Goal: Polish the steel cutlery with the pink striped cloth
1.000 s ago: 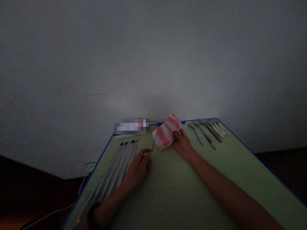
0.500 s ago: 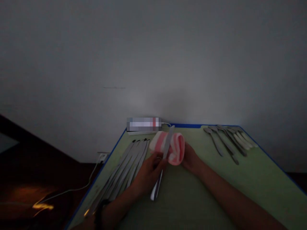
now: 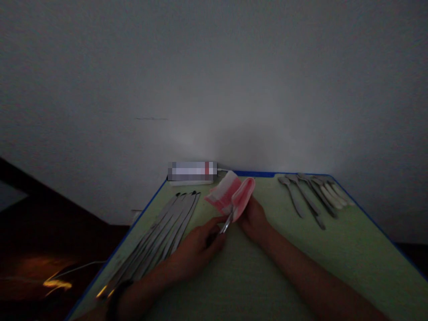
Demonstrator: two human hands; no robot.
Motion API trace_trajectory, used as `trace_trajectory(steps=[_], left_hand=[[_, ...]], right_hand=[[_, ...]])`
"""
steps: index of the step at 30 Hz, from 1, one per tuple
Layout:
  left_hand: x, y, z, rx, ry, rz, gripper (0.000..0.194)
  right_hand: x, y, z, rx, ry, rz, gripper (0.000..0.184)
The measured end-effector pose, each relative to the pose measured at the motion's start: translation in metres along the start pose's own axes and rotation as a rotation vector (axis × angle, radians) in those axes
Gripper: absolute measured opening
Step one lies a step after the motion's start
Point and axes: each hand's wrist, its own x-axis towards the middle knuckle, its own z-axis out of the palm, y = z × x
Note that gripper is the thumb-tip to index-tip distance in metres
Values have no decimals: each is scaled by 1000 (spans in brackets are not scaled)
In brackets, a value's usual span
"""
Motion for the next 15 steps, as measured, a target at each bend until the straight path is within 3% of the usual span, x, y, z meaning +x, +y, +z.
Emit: trace_trajectory(steps=[4,8,12,15], left_hand=[[-1,0,1,-34,22,13,39],[1,-12,0,-73,175,22,37],[5,-23,0,-138,238,-35,41],[6,-23,2,-202,223,-41,41]], right_hand=[[1,-1,1,196,83,-38,38],[-1,0,1,276,82,14,30],[-5,1,-1,247,0,127,16],[-8,1,0,170,-41,90,18]])
